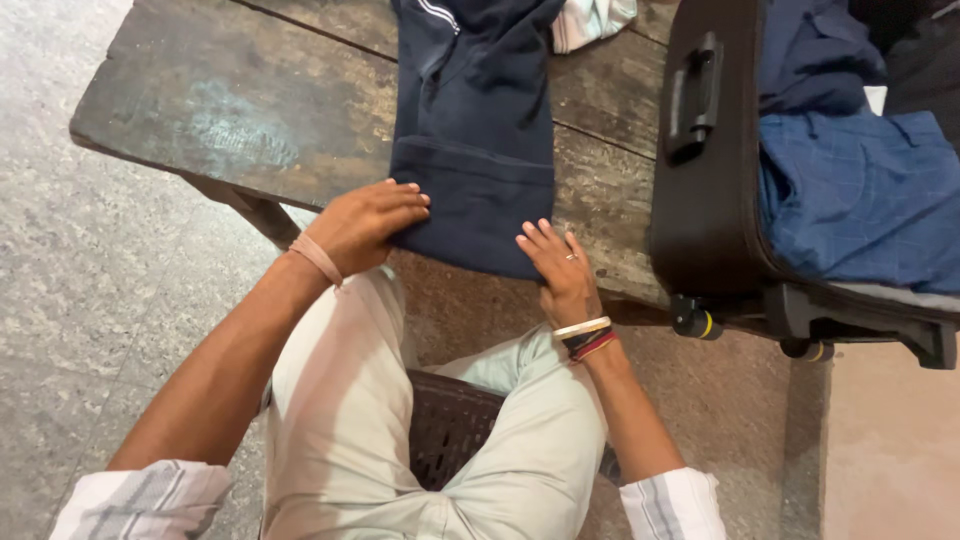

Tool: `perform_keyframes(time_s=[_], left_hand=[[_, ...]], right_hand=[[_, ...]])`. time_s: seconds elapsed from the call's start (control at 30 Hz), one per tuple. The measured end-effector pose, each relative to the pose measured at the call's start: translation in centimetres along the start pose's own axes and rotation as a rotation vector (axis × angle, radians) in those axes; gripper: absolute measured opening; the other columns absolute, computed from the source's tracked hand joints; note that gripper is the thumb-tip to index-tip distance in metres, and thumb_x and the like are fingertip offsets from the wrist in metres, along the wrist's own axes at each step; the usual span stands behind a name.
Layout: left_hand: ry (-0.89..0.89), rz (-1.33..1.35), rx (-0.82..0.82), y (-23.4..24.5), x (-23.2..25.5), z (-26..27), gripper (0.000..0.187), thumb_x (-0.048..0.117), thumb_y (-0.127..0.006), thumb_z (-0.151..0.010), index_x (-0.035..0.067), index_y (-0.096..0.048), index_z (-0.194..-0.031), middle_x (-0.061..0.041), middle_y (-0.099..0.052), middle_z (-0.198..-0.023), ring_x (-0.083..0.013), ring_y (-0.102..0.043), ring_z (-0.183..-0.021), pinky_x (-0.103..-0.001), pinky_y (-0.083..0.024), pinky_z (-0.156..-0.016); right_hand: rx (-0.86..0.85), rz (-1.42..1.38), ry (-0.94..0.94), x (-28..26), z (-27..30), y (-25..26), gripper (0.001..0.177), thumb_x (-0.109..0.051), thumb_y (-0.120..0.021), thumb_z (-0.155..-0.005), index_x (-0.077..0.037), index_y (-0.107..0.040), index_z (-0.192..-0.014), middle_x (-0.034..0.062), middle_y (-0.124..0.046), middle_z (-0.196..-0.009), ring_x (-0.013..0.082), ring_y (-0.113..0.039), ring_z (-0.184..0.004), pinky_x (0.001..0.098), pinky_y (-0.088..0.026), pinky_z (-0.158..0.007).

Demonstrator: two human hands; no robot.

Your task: The person folds a blue patterned shirt by smoothing it on a wooden surface, folding the sleeves and sides inward, and then rolling or folding it into a compact rectangle before placing it into a black suitcase.

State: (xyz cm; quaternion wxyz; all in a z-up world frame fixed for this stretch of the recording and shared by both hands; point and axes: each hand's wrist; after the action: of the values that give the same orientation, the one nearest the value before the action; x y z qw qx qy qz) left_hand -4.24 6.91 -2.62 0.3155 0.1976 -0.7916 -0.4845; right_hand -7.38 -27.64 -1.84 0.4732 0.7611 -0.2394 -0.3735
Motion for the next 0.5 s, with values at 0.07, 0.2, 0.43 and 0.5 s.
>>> perform_keyframes(time_s=[0.07, 0.2, 0.43, 0.5], left_hand=[[0.188, 0.234, 0.137, 0.6, -0.5, 0.5, 0.051, -0.005, -0.065, -0.071, 0.008, -0.069, -0.120, -0.005, -0.065, -0.137, -0.0228, -0.056, -0.137, -0.040, -0.042, -0.122], [0.248, 0.188, 0.208, 0.7, -0.5, -0.2, 0.042, -0.006, -0.064, -0.078, 0.010, -0.071, -0.115, -0.001, -0.068, -0.137, -0.0225, -0.059, -0.137, -0.042, -0.042, -0.119], [0.089, -0.159, 0.204, 0.4, 0.0, -1.3, 0.048, 0.004, -0.070, -0.079, 0.011, -0.070, -0.126, -0.009, -0.055, -0.151, -0.0305, -0.049, -0.141, -0.050, -0.032, -0.121], [0.090, -0.195, 0.195, 0.3, -0.3, -1.4, 0.048, 0.004, -0.068, -0.081, 0.013, -0.070, -0.128, -0.007, -0.054, -0.153, -0.0289, -0.048, -0.142, -0.049, -0.032, -0.123]], right_hand=[[0.009, -0.058, -0.018, 0.4, -0.3, 0.1, 0.081, 0.021, -0.053, -0.067, -0.009, -0.060, -0.141, 0.0083, -0.056, -0.152, 0.0275, -0.045, -0.148, 0.0515, -0.030, -0.124], [0.084, -0.100, 0.001, 1.1, -1.1, 0.2, 0.073, 0.020, -0.056, -0.065, -0.006, -0.064, -0.133, 0.0109, -0.061, -0.147, 0.0281, -0.051, -0.143, 0.0462, -0.037, -0.120], [0.258, -0.200, -0.019, 2.3, -2.2, -0.4, 0.045, 0.008, -0.071, -0.076, -0.002, -0.070, -0.120, 0.0142, -0.069, -0.132, 0.0338, -0.064, -0.126, 0.0417, -0.051, -0.107], [0.280, -0.132, 0.011, 2.9, -2.8, -0.6, 0.042, 0.009, -0.069, -0.080, -0.002, -0.071, -0.120, 0.0136, -0.069, -0.133, 0.0351, -0.064, -0.127, 0.0427, -0.050, -0.110]])
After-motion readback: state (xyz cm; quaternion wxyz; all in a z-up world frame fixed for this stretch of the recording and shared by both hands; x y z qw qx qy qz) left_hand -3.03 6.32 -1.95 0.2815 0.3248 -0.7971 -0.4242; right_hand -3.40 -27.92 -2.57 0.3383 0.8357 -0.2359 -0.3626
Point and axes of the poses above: each hand's wrist, its own z-axis away from the middle knuckle, its own y-axis out of the back of the hand, x = y × z
